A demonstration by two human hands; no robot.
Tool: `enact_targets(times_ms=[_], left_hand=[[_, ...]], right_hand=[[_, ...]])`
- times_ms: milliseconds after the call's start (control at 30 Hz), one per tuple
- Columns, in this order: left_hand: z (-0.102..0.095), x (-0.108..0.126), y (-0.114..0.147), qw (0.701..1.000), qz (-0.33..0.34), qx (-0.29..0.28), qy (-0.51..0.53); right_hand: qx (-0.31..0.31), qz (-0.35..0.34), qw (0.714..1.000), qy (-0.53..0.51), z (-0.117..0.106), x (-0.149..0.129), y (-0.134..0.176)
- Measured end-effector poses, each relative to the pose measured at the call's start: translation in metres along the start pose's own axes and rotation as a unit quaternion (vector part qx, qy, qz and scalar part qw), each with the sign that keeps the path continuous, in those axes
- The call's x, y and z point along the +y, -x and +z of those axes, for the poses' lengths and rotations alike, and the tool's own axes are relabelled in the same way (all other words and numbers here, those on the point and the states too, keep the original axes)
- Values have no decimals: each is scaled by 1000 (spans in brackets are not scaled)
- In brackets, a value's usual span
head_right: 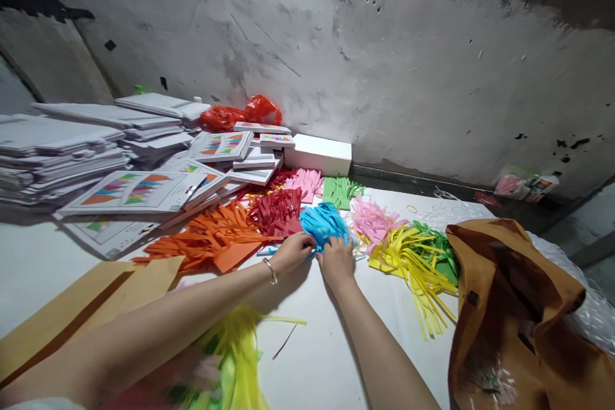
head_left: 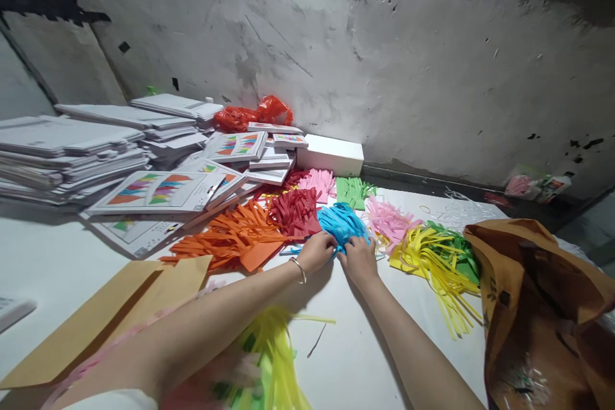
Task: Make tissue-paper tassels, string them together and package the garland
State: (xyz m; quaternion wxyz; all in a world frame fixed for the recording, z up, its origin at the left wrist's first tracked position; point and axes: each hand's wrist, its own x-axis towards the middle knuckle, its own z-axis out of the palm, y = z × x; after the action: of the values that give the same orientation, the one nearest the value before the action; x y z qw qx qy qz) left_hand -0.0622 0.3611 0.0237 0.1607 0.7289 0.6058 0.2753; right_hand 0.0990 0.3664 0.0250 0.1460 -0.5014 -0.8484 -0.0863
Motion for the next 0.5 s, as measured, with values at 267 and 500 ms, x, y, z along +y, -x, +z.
enact_targets(times_ms=[267,500], left_hand=[[-3,-1,3,1000,2,-4,1],[-5,1,6,1000,3,-7,0]], right_hand=[[15,54,997,-48,12,3,-4],[29,59,993,-94,20,7,-5]])
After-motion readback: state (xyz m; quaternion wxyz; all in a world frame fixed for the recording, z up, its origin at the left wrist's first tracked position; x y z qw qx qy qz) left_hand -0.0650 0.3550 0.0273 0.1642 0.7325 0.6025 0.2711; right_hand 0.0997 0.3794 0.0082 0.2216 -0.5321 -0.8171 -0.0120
